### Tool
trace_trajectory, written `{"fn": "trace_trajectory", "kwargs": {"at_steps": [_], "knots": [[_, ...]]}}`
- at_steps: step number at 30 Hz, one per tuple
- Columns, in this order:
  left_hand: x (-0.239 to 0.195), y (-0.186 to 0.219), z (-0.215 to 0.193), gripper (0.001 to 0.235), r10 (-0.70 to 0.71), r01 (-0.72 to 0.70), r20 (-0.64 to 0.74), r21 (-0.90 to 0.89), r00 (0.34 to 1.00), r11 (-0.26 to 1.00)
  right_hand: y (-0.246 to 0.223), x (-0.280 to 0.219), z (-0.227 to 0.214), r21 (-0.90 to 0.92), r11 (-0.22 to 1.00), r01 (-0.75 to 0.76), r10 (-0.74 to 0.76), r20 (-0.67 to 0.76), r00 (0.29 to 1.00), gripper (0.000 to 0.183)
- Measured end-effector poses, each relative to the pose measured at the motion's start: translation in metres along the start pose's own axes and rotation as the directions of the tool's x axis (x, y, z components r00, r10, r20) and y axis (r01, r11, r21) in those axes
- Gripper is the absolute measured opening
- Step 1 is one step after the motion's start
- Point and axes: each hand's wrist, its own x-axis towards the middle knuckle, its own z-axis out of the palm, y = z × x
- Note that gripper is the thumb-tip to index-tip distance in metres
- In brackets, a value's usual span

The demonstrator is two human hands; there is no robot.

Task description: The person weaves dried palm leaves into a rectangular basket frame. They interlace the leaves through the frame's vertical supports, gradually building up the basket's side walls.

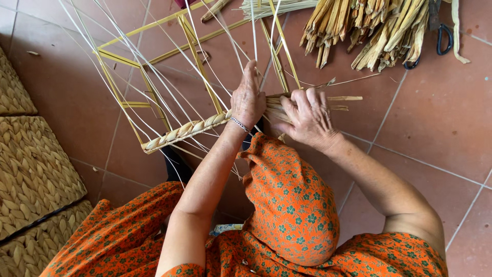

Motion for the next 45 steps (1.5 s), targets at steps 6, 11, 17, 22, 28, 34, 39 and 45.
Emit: {"fn": "trace_trajectory", "kwargs": {"at_steps": [6, 11, 17, 22, 28, 34, 39, 45], "knots": [[-0.001, -0.001, -0.005, 0.058, 0.066, -0.068, 0.013, 0.209, 0.998, 0.976, 0.003, -0.004, 0.011, 0.136, 0.990, 0.038, -0.031, -0.048, 0.998, 0.055], [0.006, -0.003, 0.002, 0.020, -0.049, -0.029, 0.234, 0.315, 0.971, 0.949, 0.014, -0.008, -0.008, 0.395, 0.901, -0.179, 0.133, 0.140, 0.981, 0.038], [-0.010, -0.005, -0.007, 0.023, 0.097, -0.069, 0.097, -0.261, 0.991, 0.963, 0.023, 0.011, -0.026, 0.336, 0.929, -0.153, 0.128, 0.097, 0.987, 0.011], [-0.022, -0.008, -0.015, 0.047, 0.392, -0.330, 0.094, -0.383, 0.915, 0.863, 0.013, 0.036, -0.027, 0.017, 0.991, 0.133, -0.130, -0.123, 0.984, 0.013], [-0.011, -0.007, -0.005, 0.025, 0.266, -0.201, 0.224, -0.276, 0.937, 0.940, 0.024, 0.061, -0.037, -0.221, 0.922, 0.319, -0.269, 0.229, 0.936, 0.005], [-0.004, -0.006, -0.001, 0.027, 0.221, -0.159, 0.338, -0.202, 0.915, 0.966, 0.069, 0.099, -0.026, 0.229, 0.719, -0.656, 0.152, 0.869, 0.471, 0.023], [0.006, 0.018, -0.018, 0.039, 0.004, 0.052, 0.457, -0.109, 0.890, 0.993, 0.101, 0.090, 0.000, 0.427, 0.347, -0.835, -0.003, 0.891, 0.455, 0.021], [0.000, 0.038, -0.007, 0.058, 0.006, -0.068, 0.403, 0.141, 0.915, 0.988, 0.108, 0.060, 0.024, 0.477, 0.600, -0.642, 0.165, 0.712, 0.683, 0.020]]}}
